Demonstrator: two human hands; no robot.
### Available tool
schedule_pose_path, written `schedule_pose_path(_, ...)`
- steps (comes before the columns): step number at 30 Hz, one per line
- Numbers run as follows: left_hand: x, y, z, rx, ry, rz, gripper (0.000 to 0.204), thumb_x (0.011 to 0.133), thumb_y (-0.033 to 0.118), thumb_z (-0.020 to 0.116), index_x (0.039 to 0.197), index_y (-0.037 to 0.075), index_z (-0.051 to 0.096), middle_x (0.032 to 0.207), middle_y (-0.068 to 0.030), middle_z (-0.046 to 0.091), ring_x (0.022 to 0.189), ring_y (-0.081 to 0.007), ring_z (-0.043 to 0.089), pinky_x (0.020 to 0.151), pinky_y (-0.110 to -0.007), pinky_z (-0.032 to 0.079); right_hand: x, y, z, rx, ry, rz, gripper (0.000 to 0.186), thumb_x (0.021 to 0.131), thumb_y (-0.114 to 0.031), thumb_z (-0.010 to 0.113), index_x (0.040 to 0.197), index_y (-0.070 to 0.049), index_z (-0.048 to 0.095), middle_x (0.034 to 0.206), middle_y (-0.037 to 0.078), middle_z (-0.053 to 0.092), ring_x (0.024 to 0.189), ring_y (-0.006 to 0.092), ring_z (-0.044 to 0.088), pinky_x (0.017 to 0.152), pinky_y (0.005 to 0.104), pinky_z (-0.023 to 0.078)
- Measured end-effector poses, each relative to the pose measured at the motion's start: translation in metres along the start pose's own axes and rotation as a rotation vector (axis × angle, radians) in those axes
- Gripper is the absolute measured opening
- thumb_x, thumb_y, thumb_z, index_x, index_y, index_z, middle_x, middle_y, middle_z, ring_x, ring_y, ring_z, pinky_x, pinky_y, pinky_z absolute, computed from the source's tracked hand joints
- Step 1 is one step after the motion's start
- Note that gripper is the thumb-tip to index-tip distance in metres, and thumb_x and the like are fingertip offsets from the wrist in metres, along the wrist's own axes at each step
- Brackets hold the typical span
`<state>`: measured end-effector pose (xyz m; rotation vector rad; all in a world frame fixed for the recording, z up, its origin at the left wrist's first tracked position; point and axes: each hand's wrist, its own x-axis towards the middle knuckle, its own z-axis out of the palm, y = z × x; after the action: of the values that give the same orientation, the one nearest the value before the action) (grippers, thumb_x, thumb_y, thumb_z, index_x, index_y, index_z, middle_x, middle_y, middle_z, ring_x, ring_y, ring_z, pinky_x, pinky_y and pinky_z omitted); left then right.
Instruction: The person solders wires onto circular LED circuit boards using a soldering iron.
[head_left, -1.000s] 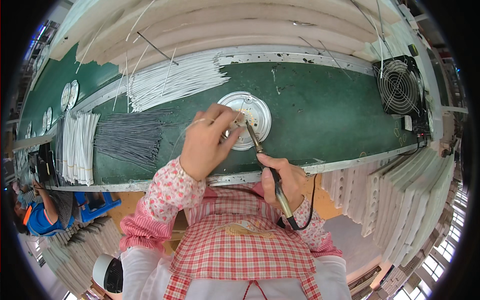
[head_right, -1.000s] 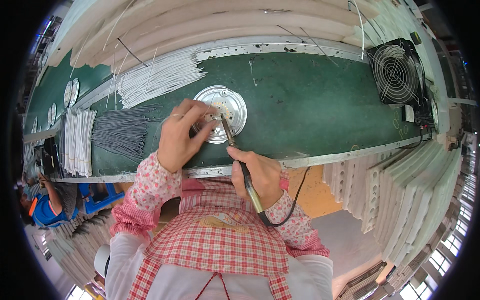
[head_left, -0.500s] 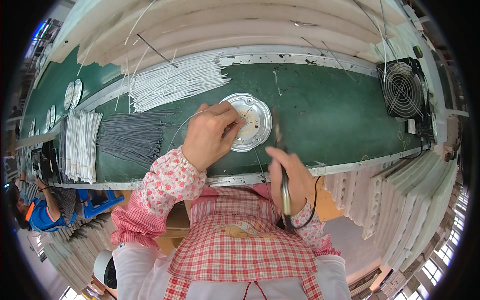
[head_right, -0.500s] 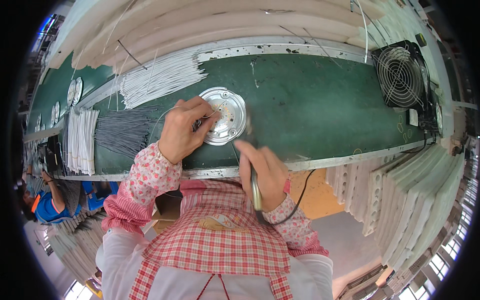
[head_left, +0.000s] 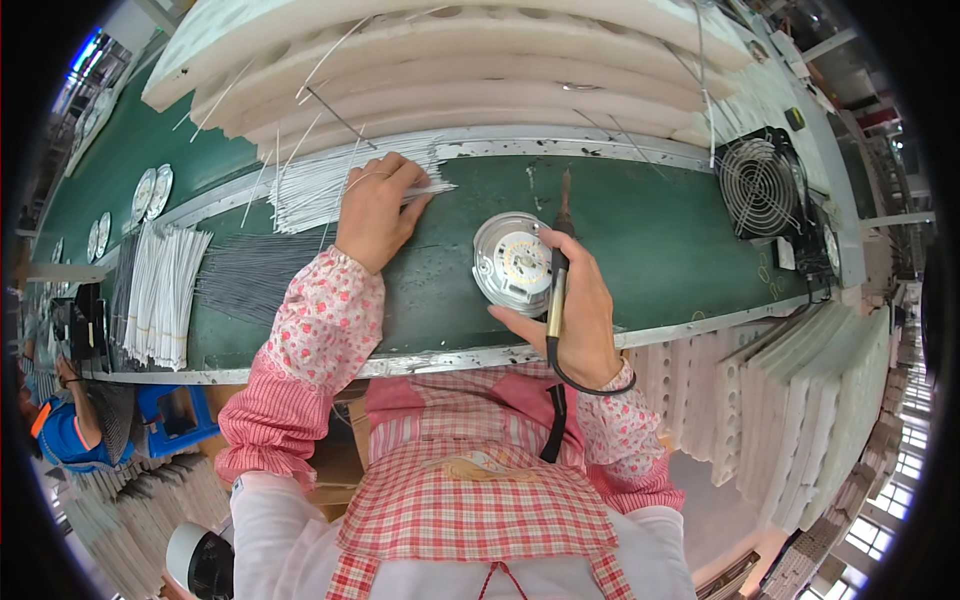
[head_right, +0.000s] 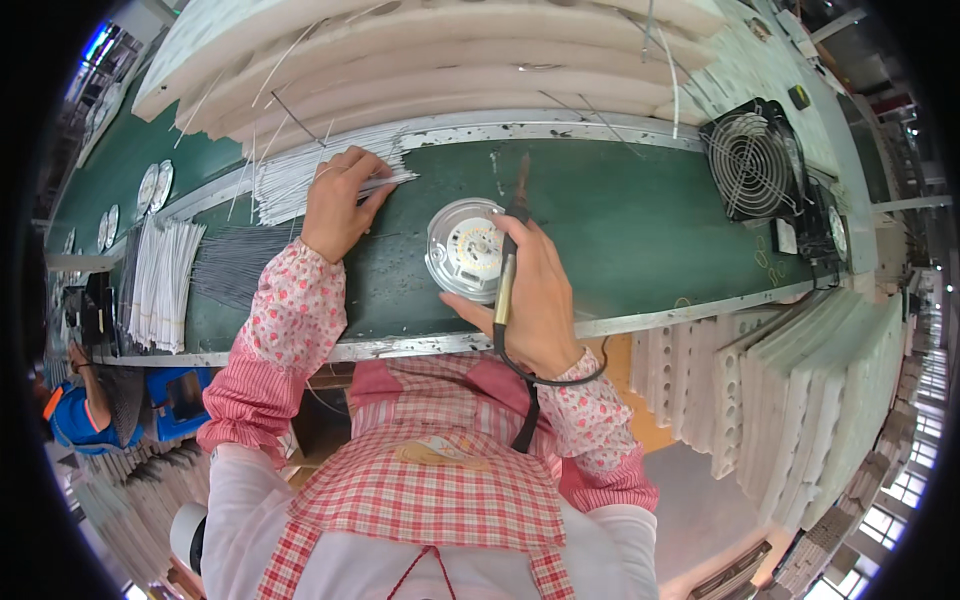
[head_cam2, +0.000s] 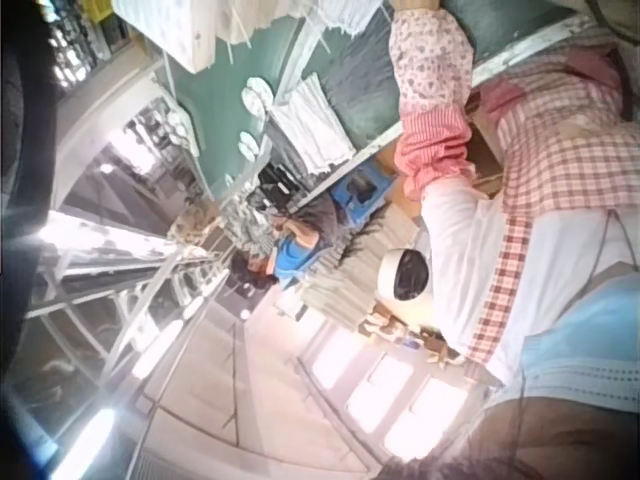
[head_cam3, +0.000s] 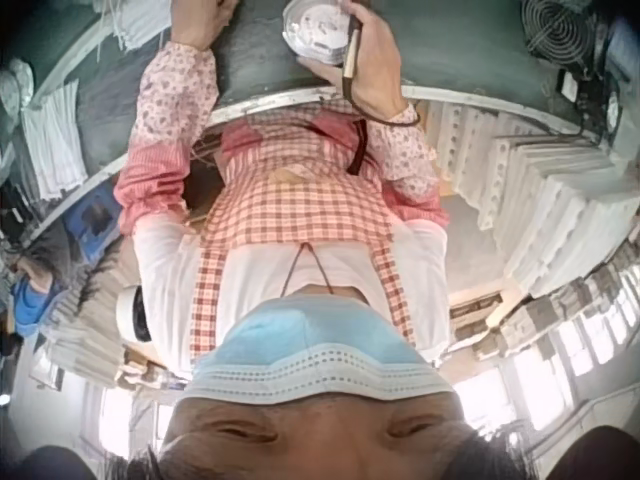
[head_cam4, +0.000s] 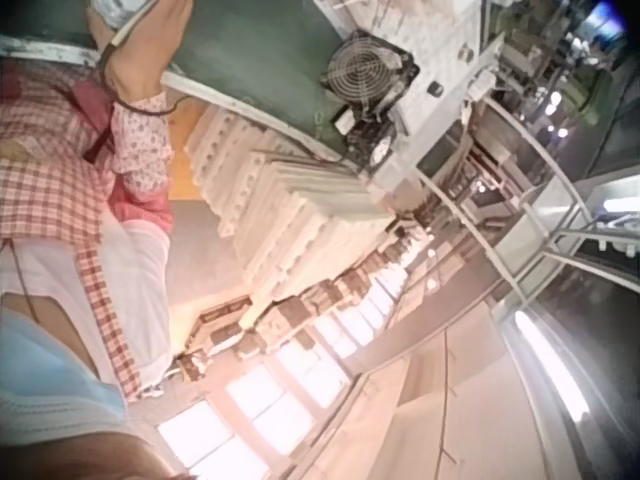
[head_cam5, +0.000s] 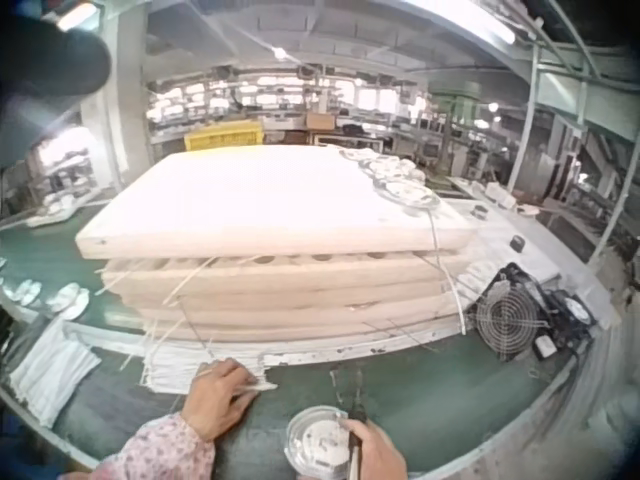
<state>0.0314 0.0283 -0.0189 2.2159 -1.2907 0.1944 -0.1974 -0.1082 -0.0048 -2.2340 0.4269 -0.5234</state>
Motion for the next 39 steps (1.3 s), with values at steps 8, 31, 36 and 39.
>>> schedule_pose_path(8, 0.001, -0.013, -0.001, -0.296, 0.020, -0.081, 0.012, 0.082, 0.013, 0.075, 0.090, 0.005, 0.074, 0.089, -0.0078, 0.071, 0.082, -0.0280, 0.066, 0.079, -0.037, 0.049, -0.004, 0.021, -0.040, -0.252, -0.255, -0.217, 0.094, 0.066, -0.030, 0.089, 0.142, -0.007, 0.039, 0.140, 0.019, 0.050, 0.136, 0.0488, 0.037, 0.111, 0.0663, 0.021)
schedule_pose_path(31, -0.021, 0.112, -0.026, -0.908, -0.252, -0.091, 0.012, 0.081, 0.004, 0.075, 0.093, 0.007, 0.076, 0.083, -0.0039, 0.070, 0.070, -0.0101, 0.061, 0.057, -0.025, 0.042, -0.018, 0.002, -0.028, 0.974, -0.060, -0.062, 0.114, 0.067, -0.019, 0.090, 0.153, -0.011, 0.015, 0.156, 0.022, 0.026, 0.147, 0.0350, 0.026, 0.118, 0.0524, 0.027)
schedule_pose_path(36, -0.022, 0.118, -0.024, -0.927, -0.205, -0.123, 0.014, 0.081, 0.006, 0.075, 0.095, 0.006, 0.075, 0.084, -0.0065, 0.069, 0.069, -0.0154, 0.065, 0.061, -0.028, 0.050, -0.017, -0.007, -0.029, 1.133, -0.023, 0.076, 0.121, 0.063, -0.030, 0.092, 0.154, -0.012, 0.014, 0.157, 0.022, 0.025, 0.147, 0.0366, 0.026, 0.118, 0.0510, 0.026)
schedule_pose_path(39, -0.022, 0.117, -0.023, -0.892, -0.212, -0.117, 0.015, 0.081, 0.006, 0.075, 0.095, 0.006, 0.075, 0.084, -0.0061, 0.069, 0.066, -0.0146, 0.063, 0.059, -0.028, 0.049, -0.017, -0.008, -0.027, 1.156, 0.008, 0.143, 0.125, 0.060, -0.033, 0.094, 0.154, -0.011, 0.014, 0.157, 0.023, 0.025, 0.147, 0.0363, 0.026, 0.118, 0.0503, 0.026)
